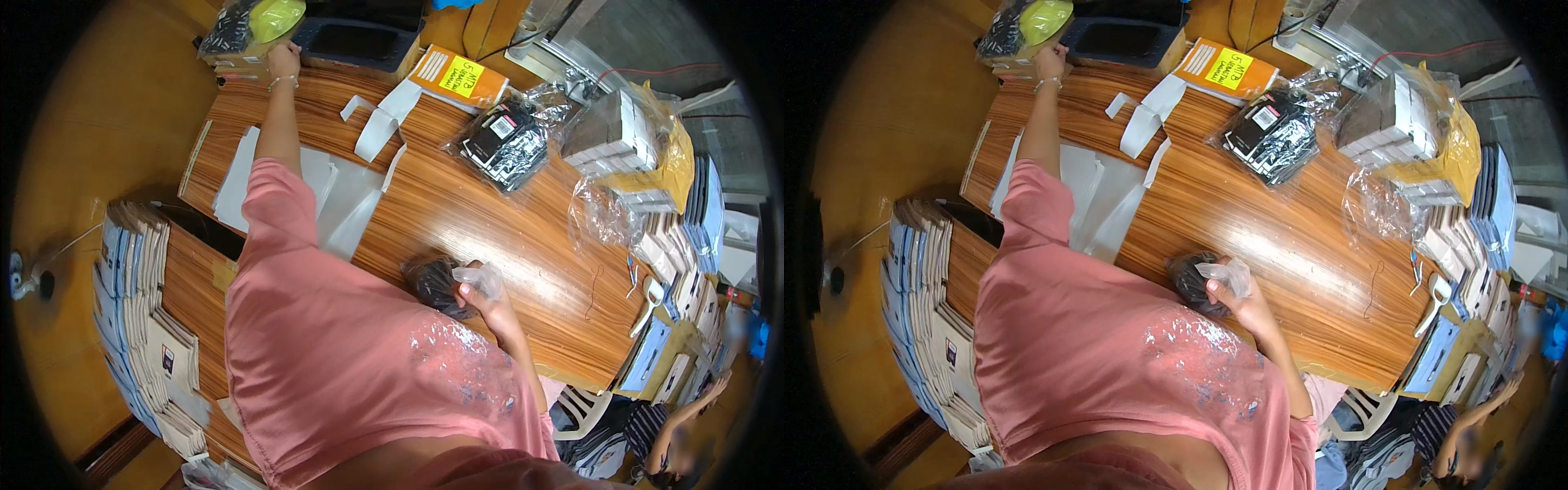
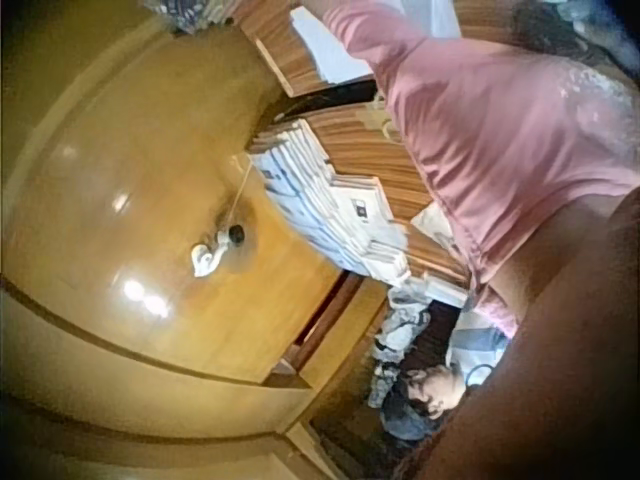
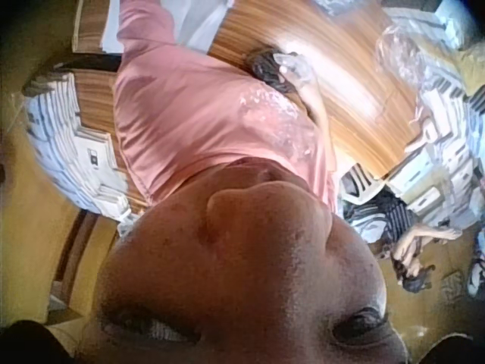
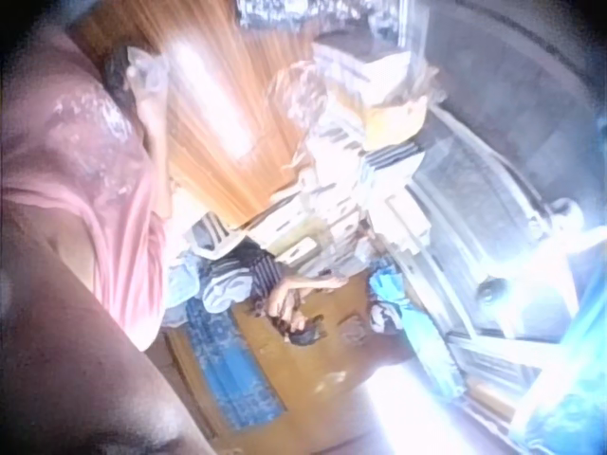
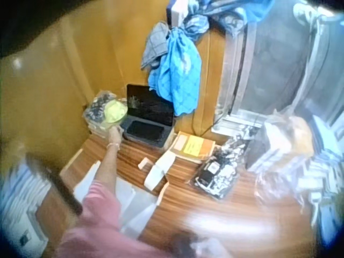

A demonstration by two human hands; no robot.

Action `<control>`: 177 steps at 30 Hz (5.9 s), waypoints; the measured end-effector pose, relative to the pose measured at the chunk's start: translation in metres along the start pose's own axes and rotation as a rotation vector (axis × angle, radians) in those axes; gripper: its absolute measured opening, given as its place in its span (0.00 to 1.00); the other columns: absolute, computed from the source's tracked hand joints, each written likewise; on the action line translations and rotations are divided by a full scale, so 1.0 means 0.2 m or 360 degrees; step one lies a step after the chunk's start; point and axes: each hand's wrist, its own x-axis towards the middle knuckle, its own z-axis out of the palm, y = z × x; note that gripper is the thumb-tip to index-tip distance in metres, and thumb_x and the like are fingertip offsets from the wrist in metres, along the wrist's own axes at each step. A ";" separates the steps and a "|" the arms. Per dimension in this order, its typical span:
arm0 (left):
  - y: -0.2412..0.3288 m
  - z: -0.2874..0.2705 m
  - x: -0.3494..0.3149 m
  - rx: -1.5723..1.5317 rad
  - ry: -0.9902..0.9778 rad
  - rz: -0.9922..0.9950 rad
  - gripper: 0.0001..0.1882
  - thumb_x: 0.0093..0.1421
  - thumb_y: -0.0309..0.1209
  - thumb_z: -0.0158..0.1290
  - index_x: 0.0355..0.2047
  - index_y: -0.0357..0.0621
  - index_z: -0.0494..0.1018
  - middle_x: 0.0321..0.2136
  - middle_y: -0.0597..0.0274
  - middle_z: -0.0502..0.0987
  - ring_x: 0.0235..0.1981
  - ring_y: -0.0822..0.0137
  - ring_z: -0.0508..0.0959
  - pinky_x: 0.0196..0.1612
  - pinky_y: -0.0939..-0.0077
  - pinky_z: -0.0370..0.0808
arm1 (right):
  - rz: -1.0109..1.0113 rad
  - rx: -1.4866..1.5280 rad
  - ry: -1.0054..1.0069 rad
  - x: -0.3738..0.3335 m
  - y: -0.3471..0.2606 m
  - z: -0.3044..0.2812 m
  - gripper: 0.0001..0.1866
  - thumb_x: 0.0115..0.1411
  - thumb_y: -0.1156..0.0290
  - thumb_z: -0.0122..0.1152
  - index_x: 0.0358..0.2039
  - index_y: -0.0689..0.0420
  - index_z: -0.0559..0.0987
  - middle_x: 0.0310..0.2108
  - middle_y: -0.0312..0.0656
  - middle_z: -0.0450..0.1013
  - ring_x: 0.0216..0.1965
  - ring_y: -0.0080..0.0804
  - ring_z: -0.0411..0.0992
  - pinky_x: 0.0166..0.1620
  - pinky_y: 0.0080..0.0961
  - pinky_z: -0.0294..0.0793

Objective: The person packs various items including a laptop, electronic components in plastic bags, and white sheets into a white box.

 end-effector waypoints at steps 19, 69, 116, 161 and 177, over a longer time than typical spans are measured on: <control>1.18 -0.57 -2.03 -0.2168 -0.1715 -0.0435 0.14 0.64 0.36 0.37 0.43 0.38 0.60 0.40 0.62 0.67 0.41 0.77 0.66 0.43 0.82 0.64 | -0.1347 -0.1574 0.0468 -0.06 -0.04 0.02 0.12 0.43 0.66 0.63 0.27 0.57 0.73 0.45 0.47 0.61 0.52 0.47 0.56 0.53 0.47 0.51; 1.21 -0.54 -2.14 -0.2158 -0.1314 -0.0659 0.20 0.63 0.43 0.39 0.30 0.37 0.71 0.35 0.60 0.72 0.33 0.70 0.70 0.38 0.77 0.67 | -0.0979 -0.1145 0.0658 -0.21 0.42 -0.09 0.37 0.43 0.71 0.67 0.54 0.62 0.63 0.53 0.48 0.62 0.53 0.37 0.62 0.54 0.29 0.60; 1.13 -0.62 -1.75 -0.1807 -0.2416 0.0339 0.15 0.55 0.39 0.50 0.19 0.41 0.67 0.30 0.67 0.64 0.32 0.78 0.63 0.39 0.84 0.60 | -0.0571 -0.0927 0.0031 -0.07 0.21 0.06 0.11 0.43 0.75 0.59 0.30 0.63 0.75 0.29 0.43 0.73 0.32 0.28 0.71 0.37 0.24 0.69; 1.23 -0.80 -1.96 -0.1120 -0.1433 0.1334 0.40 0.45 0.36 0.58 0.58 0.44 0.53 0.55 0.60 0.62 0.53 0.61 0.65 0.56 0.69 0.58 | -0.0635 -0.0504 0.0502 -0.17 0.17 -0.01 0.15 0.44 0.82 0.56 0.36 0.61 0.70 0.34 0.37 0.71 0.37 0.20 0.69 0.39 0.21 0.69; 1.27 -0.79 -1.95 -0.1263 -0.1695 0.0727 0.17 0.40 0.26 0.57 0.33 0.39 0.67 0.29 0.53 0.73 0.30 0.56 0.74 0.33 0.70 0.69 | -0.0910 -0.0517 0.0694 -0.32 0.16 -0.04 0.08 0.46 0.80 0.56 0.30 0.60 0.72 0.28 0.38 0.69 0.31 0.26 0.67 0.35 0.21 0.65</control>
